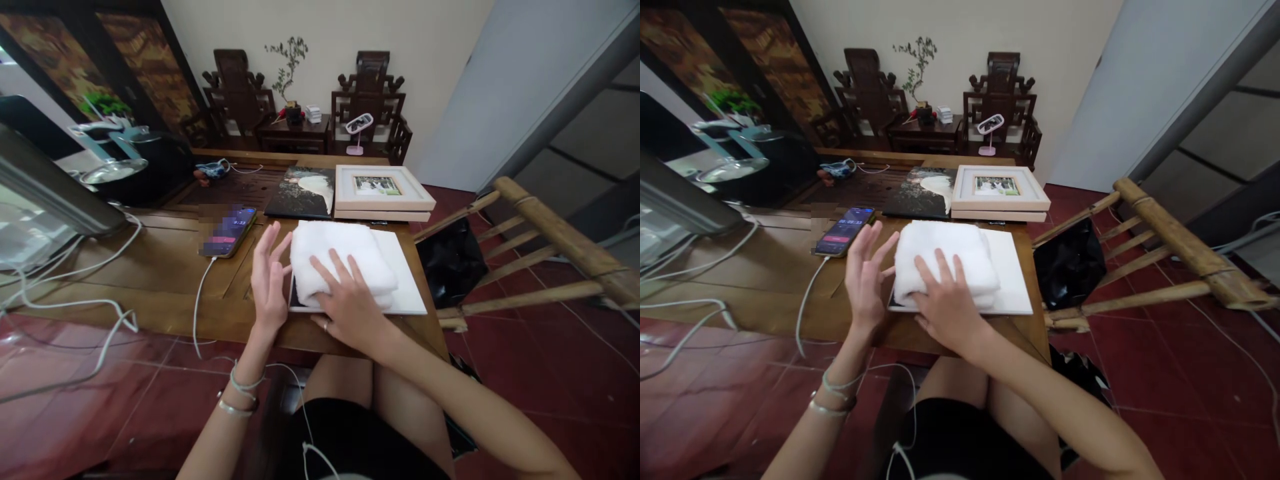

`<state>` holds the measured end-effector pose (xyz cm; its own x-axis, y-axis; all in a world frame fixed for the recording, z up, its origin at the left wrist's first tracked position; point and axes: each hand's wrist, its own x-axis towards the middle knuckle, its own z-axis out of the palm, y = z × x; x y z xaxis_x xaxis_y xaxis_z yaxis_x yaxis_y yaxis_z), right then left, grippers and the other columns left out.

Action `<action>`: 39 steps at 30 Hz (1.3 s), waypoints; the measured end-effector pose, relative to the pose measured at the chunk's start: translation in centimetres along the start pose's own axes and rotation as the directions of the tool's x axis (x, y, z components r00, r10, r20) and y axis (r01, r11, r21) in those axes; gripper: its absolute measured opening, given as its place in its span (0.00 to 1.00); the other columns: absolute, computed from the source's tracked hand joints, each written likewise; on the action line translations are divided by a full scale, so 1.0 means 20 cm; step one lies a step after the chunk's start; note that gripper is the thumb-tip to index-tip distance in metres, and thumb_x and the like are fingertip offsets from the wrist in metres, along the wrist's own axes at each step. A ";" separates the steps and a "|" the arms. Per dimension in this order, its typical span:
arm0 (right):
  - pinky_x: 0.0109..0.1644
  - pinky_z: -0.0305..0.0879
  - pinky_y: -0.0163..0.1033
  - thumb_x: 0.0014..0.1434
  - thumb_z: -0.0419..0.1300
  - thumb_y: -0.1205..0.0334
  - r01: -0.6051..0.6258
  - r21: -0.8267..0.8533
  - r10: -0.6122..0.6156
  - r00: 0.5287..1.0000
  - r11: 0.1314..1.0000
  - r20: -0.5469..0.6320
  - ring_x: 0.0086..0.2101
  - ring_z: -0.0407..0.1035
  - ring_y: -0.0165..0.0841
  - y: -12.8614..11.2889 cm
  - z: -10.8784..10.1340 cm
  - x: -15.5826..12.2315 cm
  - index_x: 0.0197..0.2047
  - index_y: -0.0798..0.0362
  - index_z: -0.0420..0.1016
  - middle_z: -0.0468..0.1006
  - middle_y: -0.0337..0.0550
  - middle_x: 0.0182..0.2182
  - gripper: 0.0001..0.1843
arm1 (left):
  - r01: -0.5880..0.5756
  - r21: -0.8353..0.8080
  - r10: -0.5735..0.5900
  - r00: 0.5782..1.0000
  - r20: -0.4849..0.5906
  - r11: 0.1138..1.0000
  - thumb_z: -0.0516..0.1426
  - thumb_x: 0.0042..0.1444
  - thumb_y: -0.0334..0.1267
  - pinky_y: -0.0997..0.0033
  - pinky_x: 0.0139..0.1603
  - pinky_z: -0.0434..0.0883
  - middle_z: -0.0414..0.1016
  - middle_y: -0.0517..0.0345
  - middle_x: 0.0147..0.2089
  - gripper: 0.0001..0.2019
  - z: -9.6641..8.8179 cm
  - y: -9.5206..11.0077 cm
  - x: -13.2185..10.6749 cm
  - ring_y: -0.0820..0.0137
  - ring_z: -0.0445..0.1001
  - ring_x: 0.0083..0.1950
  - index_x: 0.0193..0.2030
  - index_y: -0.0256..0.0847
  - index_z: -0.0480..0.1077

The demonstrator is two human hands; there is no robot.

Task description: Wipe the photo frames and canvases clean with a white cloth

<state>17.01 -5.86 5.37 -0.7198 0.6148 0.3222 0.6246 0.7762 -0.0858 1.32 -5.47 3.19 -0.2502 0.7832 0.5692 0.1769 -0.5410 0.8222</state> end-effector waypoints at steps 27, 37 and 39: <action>0.52 0.67 0.59 0.61 0.36 0.39 -0.005 0.942 0.875 0.373 0.334 -0.308 0.51 0.69 0.51 0.55 -0.22 -0.32 0.51 0.59 0.71 0.74 0.62 0.48 0.37 | 0.684 -0.265 -0.708 0.707 0.009 0.680 0.59 0.55 0.48 0.64 0.45 0.76 0.80 0.48 0.43 0.18 0.02 -0.04 0.00 0.57 0.77 0.49 0.46 0.36 0.73; 0.53 0.68 0.56 0.44 0.69 0.64 -0.577 0.277 0.546 0.363 0.768 -0.755 0.46 0.73 0.54 0.57 -0.26 -0.61 0.38 0.47 0.75 0.80 0.53 0.42 0.15 | 0.794 -0.134 -0.794 0.604 0.068 0.593 0.60 0.56 0.43 0.67 0.36 0.75 0.80 0.52 0.30 0.13 -0.04 -0.16 0.09 0.62 0.80 0.33 0.39 0.33 0.74; 0.55 0.68 0.55 0.50 0.62 0.68 -0.464 0.028 0.401 0.731 0.885 -0.552 0.48 0.72 0.51 0.52 -0.26 -0.64 0.32 0.47 0.73 0.79 0.53 0.46 0.06 | 0.783 -0.111 -0.782 0.620 0.066 0.612 0.60 0.56 0.43 0.69 0.35 0.74 0.80 0.53 0.29 0.12 -0.04 -0.18 0.11 0.63 0.80 0.33 0.38 0.33 0.74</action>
<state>34.38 -6.42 5.24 -0.1088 0.6835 0.7218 0.8788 0.4056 -0.2516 -0.50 -2.13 1.52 -0.2309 0.9287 -0.2900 -0.1933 0.2483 0.9492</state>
